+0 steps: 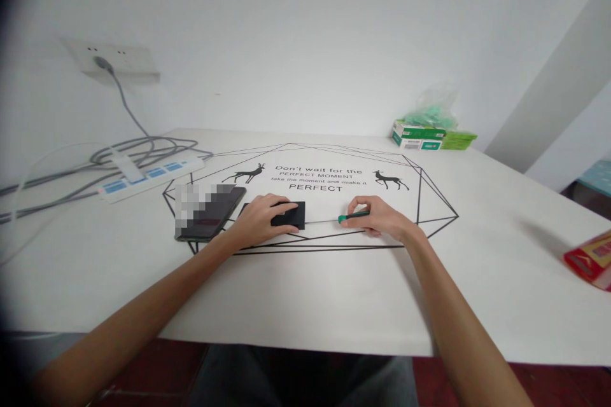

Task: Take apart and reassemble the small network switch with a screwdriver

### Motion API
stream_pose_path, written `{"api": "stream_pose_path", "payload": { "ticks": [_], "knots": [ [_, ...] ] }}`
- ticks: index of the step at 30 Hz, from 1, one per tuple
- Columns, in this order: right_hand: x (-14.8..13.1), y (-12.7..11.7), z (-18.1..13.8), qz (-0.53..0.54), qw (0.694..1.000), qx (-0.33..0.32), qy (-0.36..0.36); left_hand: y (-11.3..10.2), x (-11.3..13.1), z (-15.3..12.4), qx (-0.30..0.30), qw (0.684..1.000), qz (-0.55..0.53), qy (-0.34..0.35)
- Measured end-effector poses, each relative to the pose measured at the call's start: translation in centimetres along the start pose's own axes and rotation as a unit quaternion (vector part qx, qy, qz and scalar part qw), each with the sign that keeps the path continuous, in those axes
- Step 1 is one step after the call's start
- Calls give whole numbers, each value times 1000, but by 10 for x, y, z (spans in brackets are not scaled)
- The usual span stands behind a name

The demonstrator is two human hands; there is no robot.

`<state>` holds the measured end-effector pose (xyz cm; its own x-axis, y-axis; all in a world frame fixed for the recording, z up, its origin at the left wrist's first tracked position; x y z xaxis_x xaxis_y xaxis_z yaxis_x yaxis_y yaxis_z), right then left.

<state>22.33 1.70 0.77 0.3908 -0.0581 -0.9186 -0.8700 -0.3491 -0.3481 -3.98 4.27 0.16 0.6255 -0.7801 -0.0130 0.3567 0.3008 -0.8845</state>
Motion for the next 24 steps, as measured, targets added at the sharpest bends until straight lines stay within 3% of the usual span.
{"api": "stream_pose_path", "payload": {
  "ticks": [24],
  "knots": [
    [-3, 1, -2, 4, 1000, 18, 4, -1, 0, 1, -5, 1000, -4, -6]
  ]
}}
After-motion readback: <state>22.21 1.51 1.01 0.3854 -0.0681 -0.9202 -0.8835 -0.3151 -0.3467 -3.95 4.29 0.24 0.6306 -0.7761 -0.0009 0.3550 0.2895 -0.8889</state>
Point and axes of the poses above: each hand's wrist, its own z-axis towards the middle knuckle, its own y-axis out of the palm, x = y × z, the point moved 5 cm from there along z, towards the middle knuckle, and after that the axes turned 3 degrees about y, right-handed, at the moved point
